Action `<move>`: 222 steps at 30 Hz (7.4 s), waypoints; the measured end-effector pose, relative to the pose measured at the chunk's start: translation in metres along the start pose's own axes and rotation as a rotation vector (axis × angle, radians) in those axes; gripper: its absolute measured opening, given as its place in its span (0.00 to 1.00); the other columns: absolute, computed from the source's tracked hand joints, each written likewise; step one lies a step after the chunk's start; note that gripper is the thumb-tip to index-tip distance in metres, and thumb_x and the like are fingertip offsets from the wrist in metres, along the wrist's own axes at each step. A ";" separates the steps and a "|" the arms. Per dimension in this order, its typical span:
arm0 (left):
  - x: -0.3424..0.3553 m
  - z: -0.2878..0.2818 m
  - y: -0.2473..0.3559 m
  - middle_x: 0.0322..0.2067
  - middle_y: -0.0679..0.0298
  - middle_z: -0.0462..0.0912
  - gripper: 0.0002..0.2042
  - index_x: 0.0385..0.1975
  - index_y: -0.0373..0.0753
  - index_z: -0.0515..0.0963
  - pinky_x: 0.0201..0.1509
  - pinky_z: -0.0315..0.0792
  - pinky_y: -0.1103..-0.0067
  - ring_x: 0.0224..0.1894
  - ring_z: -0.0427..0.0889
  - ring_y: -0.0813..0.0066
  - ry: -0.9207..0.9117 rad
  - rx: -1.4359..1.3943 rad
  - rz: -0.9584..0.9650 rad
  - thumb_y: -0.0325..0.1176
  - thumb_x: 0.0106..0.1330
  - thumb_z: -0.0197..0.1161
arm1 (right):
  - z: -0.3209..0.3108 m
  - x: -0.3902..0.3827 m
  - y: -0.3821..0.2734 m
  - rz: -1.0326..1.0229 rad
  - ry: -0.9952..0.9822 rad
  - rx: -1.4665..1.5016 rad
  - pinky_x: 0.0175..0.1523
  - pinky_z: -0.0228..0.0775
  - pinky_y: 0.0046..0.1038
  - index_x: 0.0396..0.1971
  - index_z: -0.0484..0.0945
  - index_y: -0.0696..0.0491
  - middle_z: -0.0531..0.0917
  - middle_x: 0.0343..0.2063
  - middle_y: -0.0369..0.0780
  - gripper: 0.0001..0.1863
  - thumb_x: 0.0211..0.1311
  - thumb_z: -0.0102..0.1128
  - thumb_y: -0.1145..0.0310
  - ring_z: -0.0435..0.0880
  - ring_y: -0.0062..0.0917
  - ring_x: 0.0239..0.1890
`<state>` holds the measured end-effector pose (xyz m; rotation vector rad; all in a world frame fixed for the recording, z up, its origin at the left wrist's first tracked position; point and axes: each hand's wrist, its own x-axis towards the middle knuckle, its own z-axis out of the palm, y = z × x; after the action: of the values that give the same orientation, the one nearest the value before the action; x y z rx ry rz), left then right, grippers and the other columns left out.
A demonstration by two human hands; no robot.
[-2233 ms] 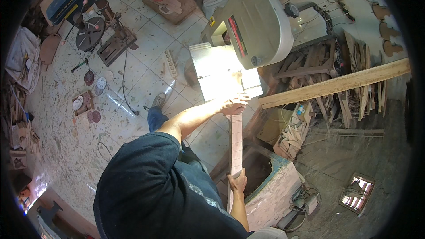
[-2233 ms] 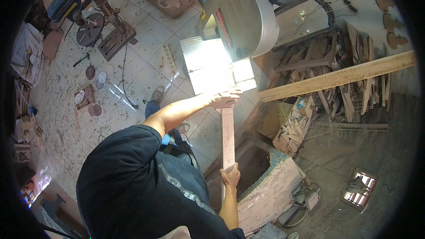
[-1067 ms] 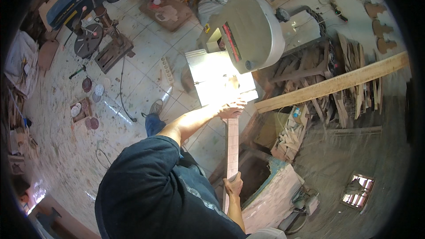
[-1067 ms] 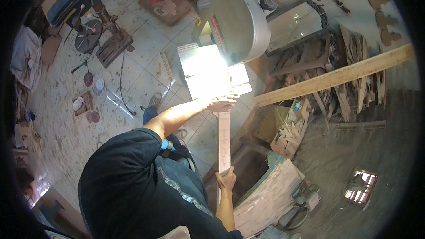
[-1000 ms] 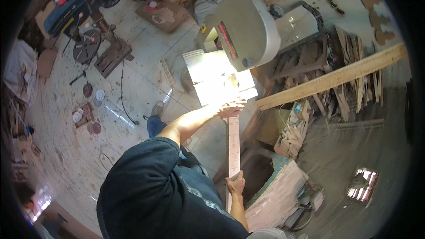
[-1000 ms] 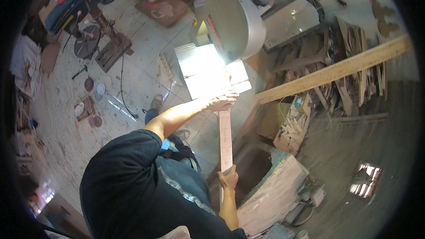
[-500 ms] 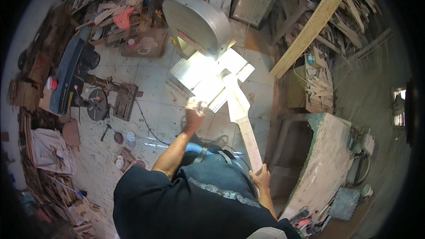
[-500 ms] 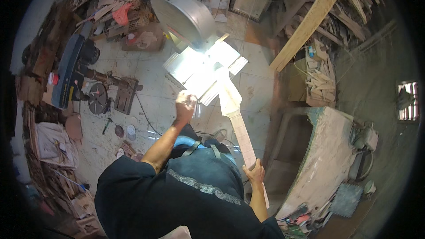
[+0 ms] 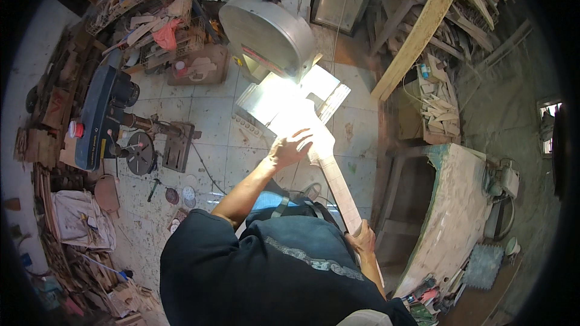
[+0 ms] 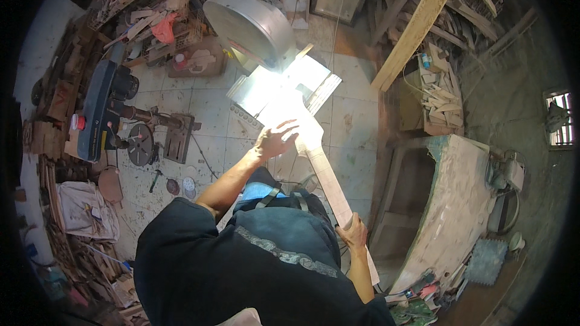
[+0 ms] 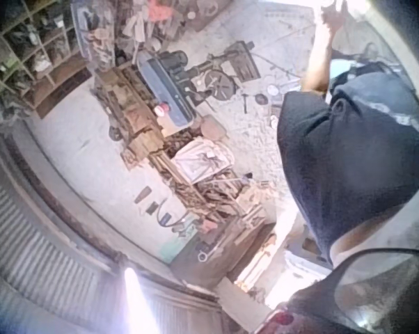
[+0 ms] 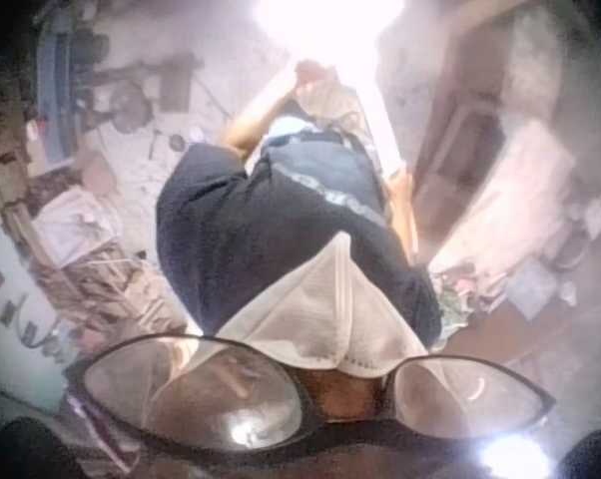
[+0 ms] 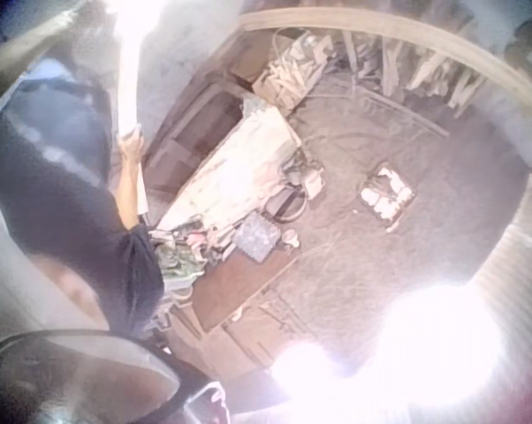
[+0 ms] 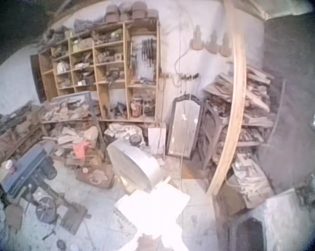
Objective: The person uses a band saw to cut a long piece of wood into a specific shape, then moves to a belt sander to smooth the edges and surfaces of the cut piece. The person handles the wood with both hands, adjusting its position against the machines to achieve the desired form.
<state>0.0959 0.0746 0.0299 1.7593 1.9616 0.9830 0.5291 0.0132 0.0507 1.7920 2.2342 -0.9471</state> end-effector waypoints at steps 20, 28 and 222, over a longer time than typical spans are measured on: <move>0.019 -0.008 -0.055 0.72 0.56 0.66 0.28 0.69 0.44 0.69 0.74 0.66 0.64 0.76 0.62 0.55 -0.148 -0.035 0.496 0.38 0.70 0.63 | 0.050 -0.057 -0.097 0.165 0.089 0.001 0.50 0.75 0.52 0.46 0.70 0.56 0.85 0.39 0.59 0.35 0.45 0.77 0.50 0.83 0.59 0.45; 0.020 -0.011 -0.067 0.71 0.55 0.67 0.28 0.70 0.44 0.68 0.73 0.66 0.63 0.74 0.65 0.52 -0.122 -0.038 0.535 0.38 0.69 0.63 | 0.065 -0.060 -0.113 0.163 0.133 0.002 0.48 0.76 0.52 0.45 0.71 0.56 0.85 0.38 0.59 0.34 0.47 0.75 0.49 0.84 0.59 0.43; 0.043 -0.024 -0.117 0.73 0.60 0.67 0.24 0.69 0.53 0.72 0.69 0.70 0.64 0.69 0.71 0.57 -0.314 -0.042 0.617 0.48 0.75 0.54 | 0.130 -0.091 -0.225 0.330 0.232 0.141 0.48 0.77 0.50 0.42 0.73 0.59 0.85 0.34 0.60 0.33 0.44 0.78 0.51 0.86 0.58 0.40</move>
<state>-0.0141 0.1093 -0.0239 2.3831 1.2181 0.8326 0.3126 -0.1553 0.0768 2.3483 1.9362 -0.8856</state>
